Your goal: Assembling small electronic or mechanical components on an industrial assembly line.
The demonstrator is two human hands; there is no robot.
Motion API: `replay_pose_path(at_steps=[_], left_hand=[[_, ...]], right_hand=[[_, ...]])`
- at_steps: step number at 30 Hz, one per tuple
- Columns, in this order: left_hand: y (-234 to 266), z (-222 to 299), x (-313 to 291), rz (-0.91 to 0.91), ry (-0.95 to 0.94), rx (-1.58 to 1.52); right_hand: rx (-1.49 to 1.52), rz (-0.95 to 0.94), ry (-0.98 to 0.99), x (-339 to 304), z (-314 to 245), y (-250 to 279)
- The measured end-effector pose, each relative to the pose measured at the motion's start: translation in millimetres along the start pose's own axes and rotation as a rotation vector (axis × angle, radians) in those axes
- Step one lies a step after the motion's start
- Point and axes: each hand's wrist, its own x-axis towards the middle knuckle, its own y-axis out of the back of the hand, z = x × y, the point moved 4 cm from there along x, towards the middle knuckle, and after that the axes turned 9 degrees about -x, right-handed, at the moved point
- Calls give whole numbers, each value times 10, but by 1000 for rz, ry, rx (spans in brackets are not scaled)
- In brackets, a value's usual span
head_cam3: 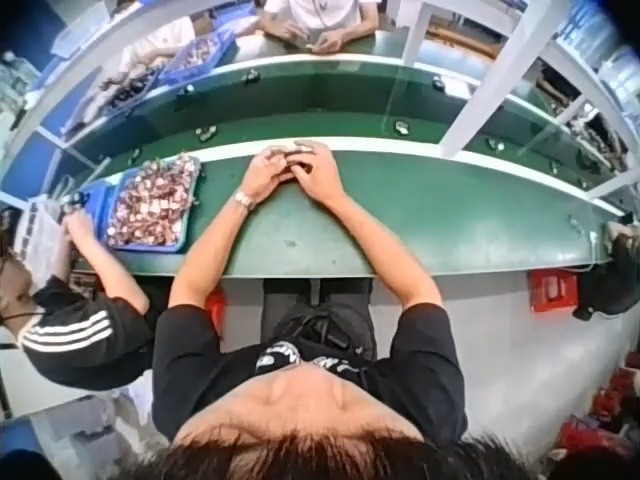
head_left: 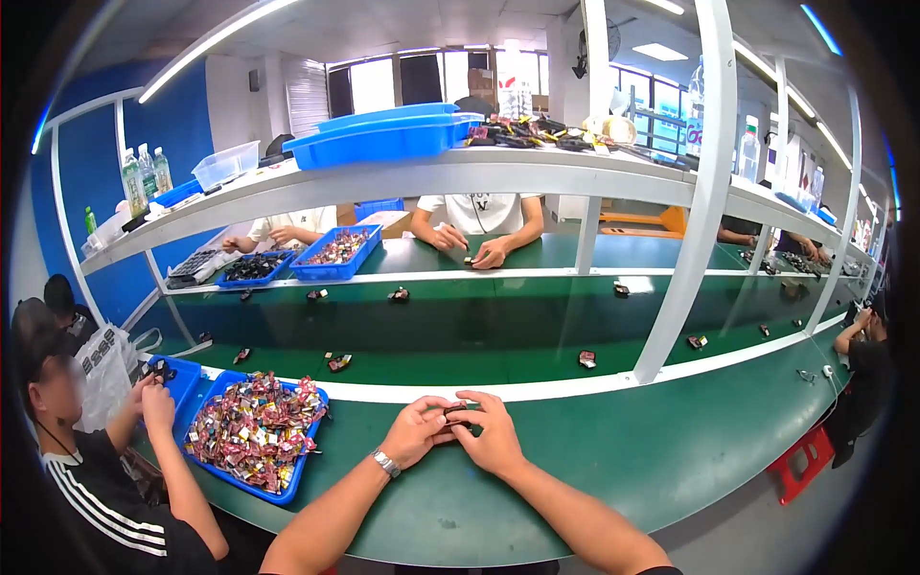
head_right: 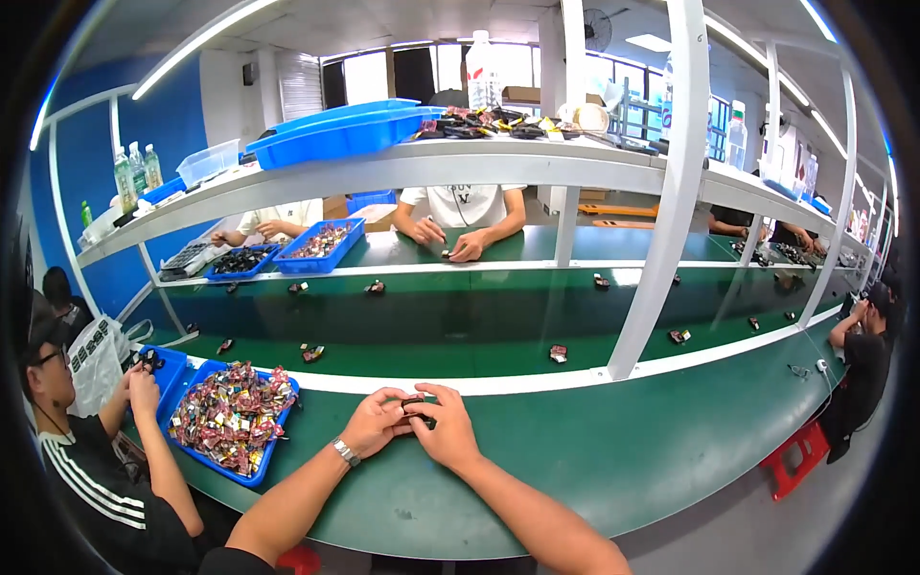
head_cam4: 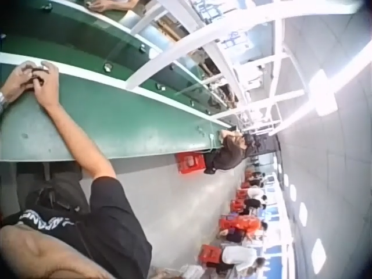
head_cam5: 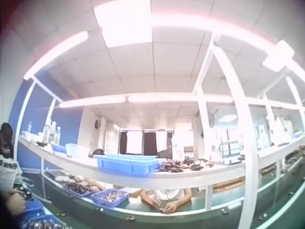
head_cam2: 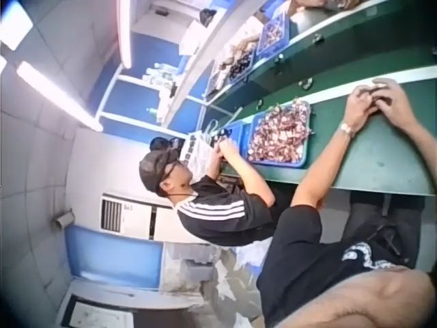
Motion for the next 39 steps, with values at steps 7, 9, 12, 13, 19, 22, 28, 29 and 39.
replay_pose_path(at_steps=[7, 9, 12, 13, 19, 22, 28, 29, 39], left_hand=[[-28, 8, 19, 60, -59, 50], [-29, 7, 12, 70, -67, 56], [16, -22, 11, 75, -45, 57], [24, -5, 5, 68, -49, 49], [-50, 8, 10, 86, -35, 42], [-52, 7, 10, 94, -28, 40], [-17, 4, 11, 109, -14, 47], [-15, -6, 5, 121, -7, 50], [-35, -9, 9, 124, -1, 77]], right_hand=[[-31, -46, 51, 45, 42, -26], [-45, -59, 81, 61, 23, -10], [-74, 2, 75, 35, -56, 16], [-72, 1, 75, 47, -79, 21], [-127, 101, 204, 87, -71, 72], [-198, 143, 224, 86, -72, 80], [-207, 139, 165, 79, -120, 68], [-230, 119, 155, 72, -141, 67], [-425, 84, 174, 37, -168, 4]])
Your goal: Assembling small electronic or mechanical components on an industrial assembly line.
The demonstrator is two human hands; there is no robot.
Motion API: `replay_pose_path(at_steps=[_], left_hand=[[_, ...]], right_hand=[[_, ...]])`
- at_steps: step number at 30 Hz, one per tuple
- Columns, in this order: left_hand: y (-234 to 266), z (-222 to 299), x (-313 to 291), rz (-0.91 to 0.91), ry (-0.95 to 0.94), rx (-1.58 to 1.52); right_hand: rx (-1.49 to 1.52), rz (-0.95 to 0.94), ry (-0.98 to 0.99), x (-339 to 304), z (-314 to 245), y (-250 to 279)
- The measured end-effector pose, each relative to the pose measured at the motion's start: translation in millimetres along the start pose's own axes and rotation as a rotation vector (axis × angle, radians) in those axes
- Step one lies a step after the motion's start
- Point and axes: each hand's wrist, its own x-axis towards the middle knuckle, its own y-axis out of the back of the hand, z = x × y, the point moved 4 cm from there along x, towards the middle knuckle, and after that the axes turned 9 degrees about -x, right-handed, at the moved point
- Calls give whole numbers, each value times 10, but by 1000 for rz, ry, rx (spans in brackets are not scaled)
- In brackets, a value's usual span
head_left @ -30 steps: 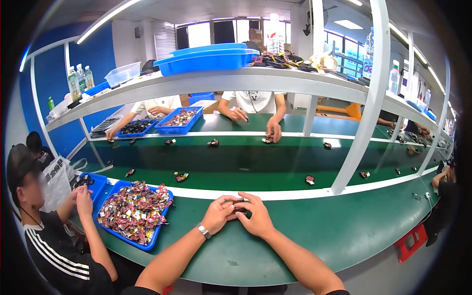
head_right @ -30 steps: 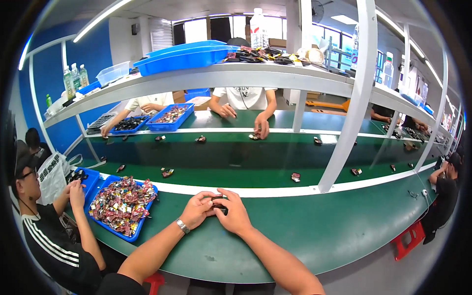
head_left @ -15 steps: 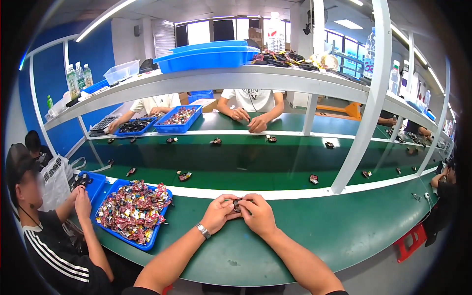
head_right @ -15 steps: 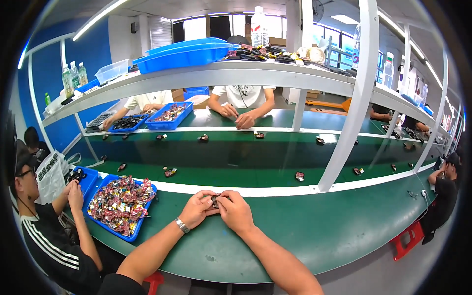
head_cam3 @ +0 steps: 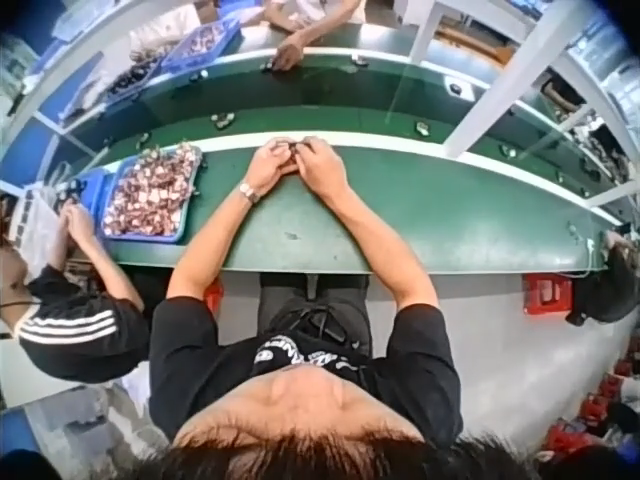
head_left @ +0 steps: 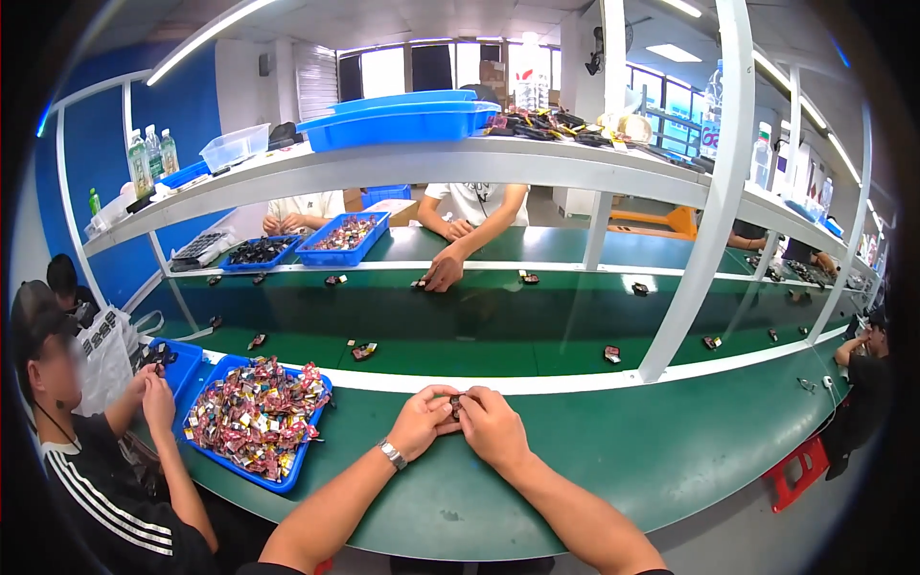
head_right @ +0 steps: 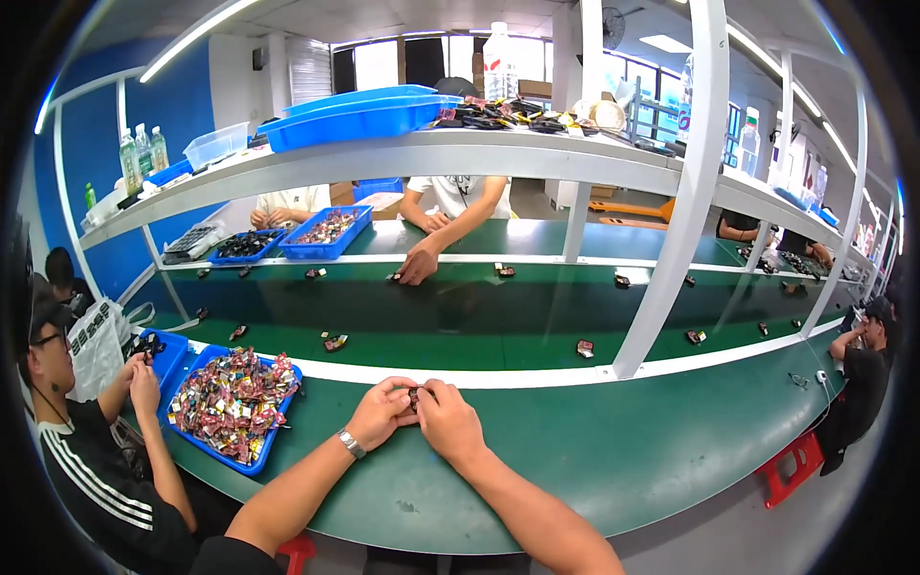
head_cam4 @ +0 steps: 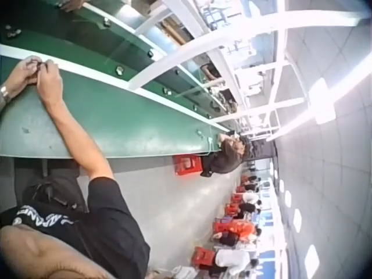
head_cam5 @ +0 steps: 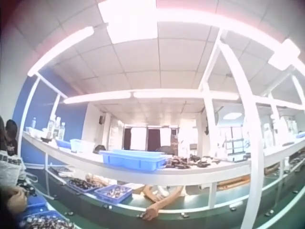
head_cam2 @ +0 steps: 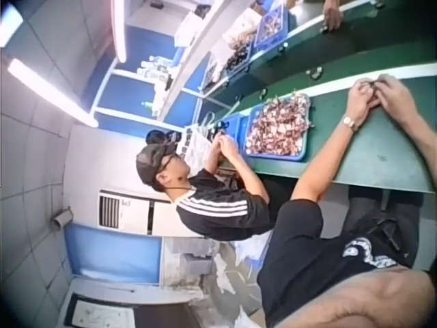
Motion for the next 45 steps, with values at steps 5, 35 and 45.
replay_pose_path(at_steps=[5, 35, 45], left_hand=[[-6, 5, -5, -1, 5, 7], [-59, -8, -15, 108, -39, 132], [-66, -7, -19, 166, -126, 210]], right_hand=[[-22, 41, 37, 9, 25, -8], [6, 35, 16, -20, 59, -54], [501, -97, -290, -17, 272, -127]])
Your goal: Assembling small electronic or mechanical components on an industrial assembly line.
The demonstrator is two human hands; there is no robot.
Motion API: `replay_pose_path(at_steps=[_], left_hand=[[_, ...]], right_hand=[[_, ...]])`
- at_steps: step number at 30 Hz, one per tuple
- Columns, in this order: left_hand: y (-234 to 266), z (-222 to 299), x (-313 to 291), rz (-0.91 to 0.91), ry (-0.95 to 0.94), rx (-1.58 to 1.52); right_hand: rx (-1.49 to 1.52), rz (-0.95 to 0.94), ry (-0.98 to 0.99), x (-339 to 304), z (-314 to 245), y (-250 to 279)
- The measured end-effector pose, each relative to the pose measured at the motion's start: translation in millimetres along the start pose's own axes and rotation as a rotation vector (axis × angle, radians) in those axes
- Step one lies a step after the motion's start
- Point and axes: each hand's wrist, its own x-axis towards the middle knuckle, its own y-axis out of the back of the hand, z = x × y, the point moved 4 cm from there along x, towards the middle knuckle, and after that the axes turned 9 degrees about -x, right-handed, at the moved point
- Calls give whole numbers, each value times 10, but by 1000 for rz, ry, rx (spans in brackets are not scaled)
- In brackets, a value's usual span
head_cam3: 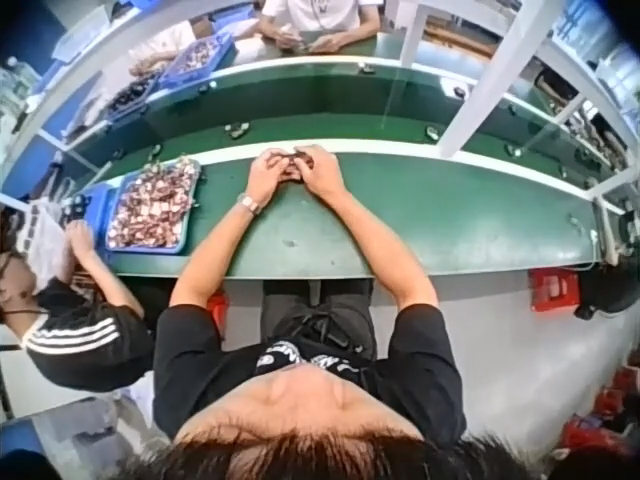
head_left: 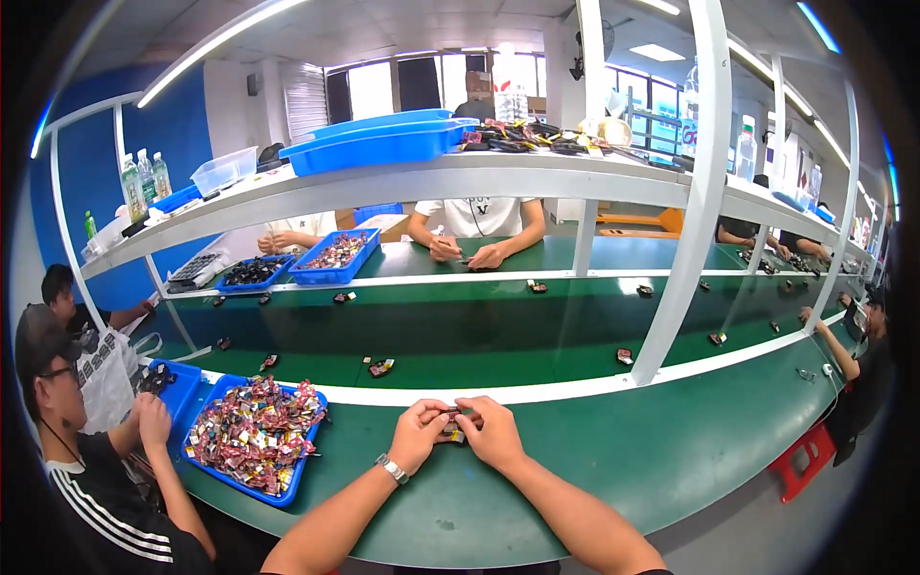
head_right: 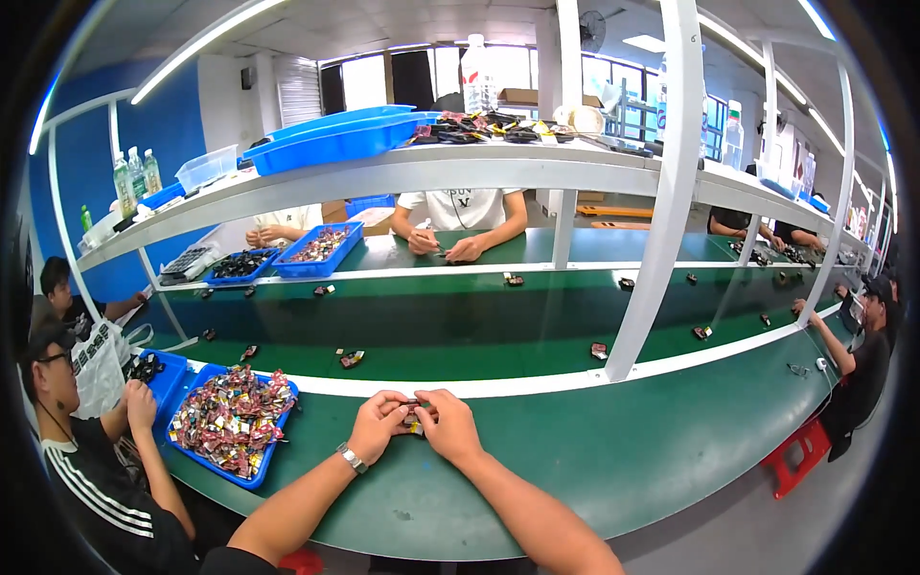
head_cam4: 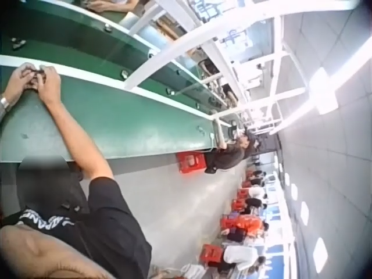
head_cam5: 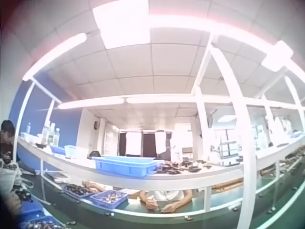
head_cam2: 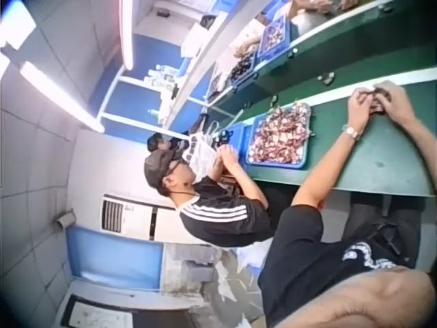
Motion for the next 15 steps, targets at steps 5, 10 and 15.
replay_pose_path(at_steps=[5, 10, 15], left_hand=[[21, -38, 13, 13, -48, 132], [2, -11, 5, -41, -91, 113], [26, -7, -18, -43, -82, 109]], right_hand=[[17, 12, -13, -19, -16, -43], [64, 29, -30, -13, -70, 1], [60, 37, 20, -15, -90, -13]])
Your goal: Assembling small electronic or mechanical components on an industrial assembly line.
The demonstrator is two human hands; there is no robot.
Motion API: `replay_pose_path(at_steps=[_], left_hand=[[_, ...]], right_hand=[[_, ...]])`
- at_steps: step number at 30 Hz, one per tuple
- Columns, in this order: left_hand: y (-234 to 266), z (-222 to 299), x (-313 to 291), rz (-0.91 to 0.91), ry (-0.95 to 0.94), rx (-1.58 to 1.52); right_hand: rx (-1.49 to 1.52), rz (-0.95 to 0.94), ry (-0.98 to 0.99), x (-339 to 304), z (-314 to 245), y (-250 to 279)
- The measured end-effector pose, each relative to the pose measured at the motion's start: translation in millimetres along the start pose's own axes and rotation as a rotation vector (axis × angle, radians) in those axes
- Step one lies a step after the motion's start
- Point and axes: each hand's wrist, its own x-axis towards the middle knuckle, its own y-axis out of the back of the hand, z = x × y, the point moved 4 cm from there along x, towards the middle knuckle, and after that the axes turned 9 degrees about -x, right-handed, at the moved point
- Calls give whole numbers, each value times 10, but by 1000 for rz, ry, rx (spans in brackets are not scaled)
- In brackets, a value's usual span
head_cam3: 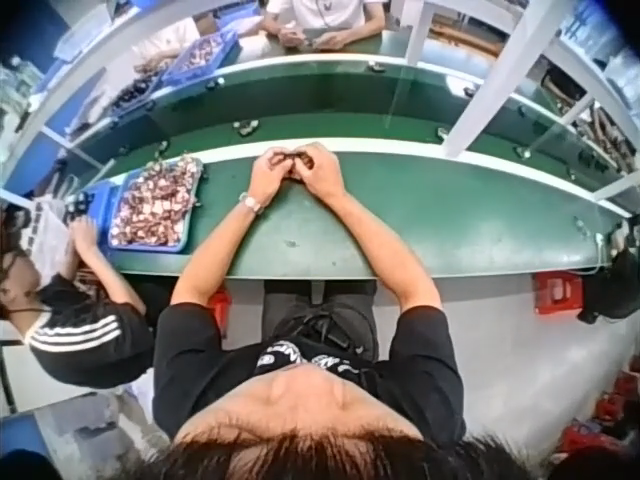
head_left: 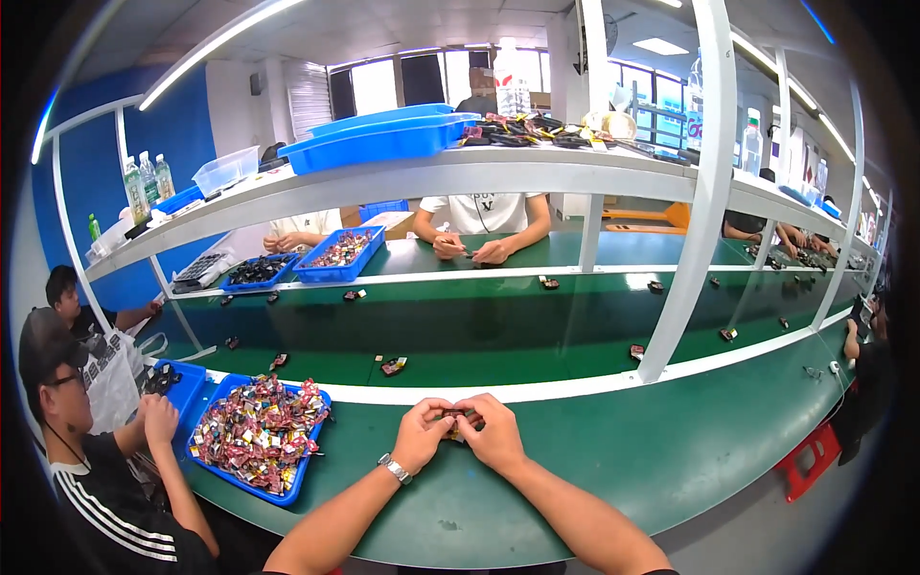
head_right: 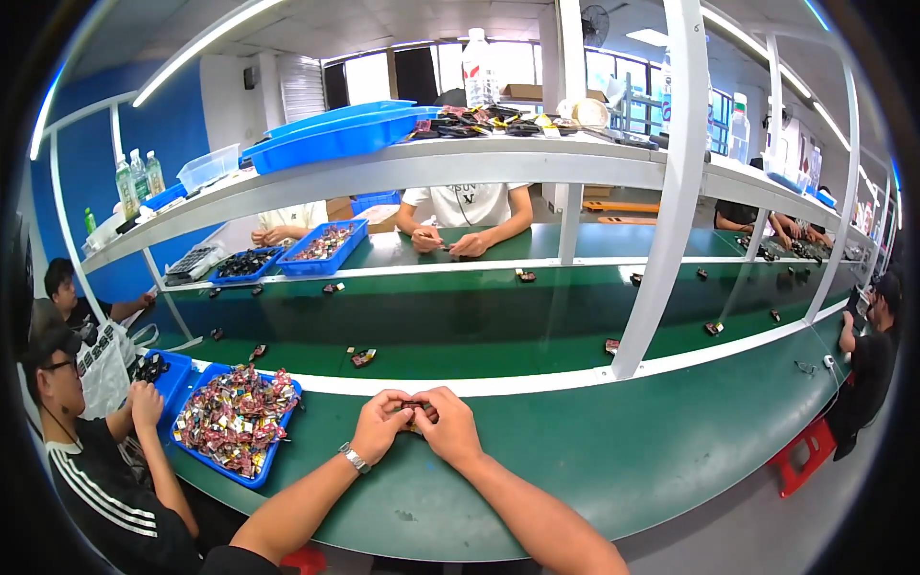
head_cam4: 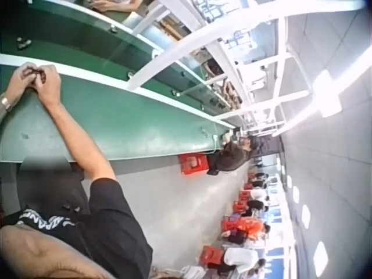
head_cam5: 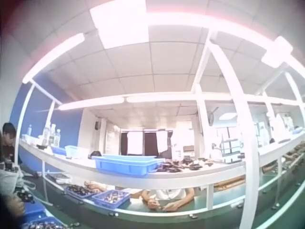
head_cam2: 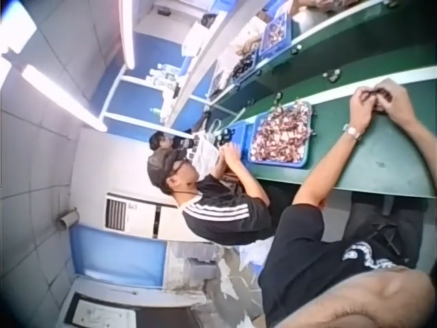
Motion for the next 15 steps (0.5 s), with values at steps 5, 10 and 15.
replay_pose_path(at_steps=[5, 10, 15], left_hand=[[17, -39, 35, -13, 11, 15], [1, -1, 69, 71, -38, 41], [325, 66, 68, 176, -83, 146]], right_hand=[[14, -11, -6, 2, 51, 1], [50, 32, -204, 86, 407, 47], [-160, 205, -529, 263, 858, 410]])
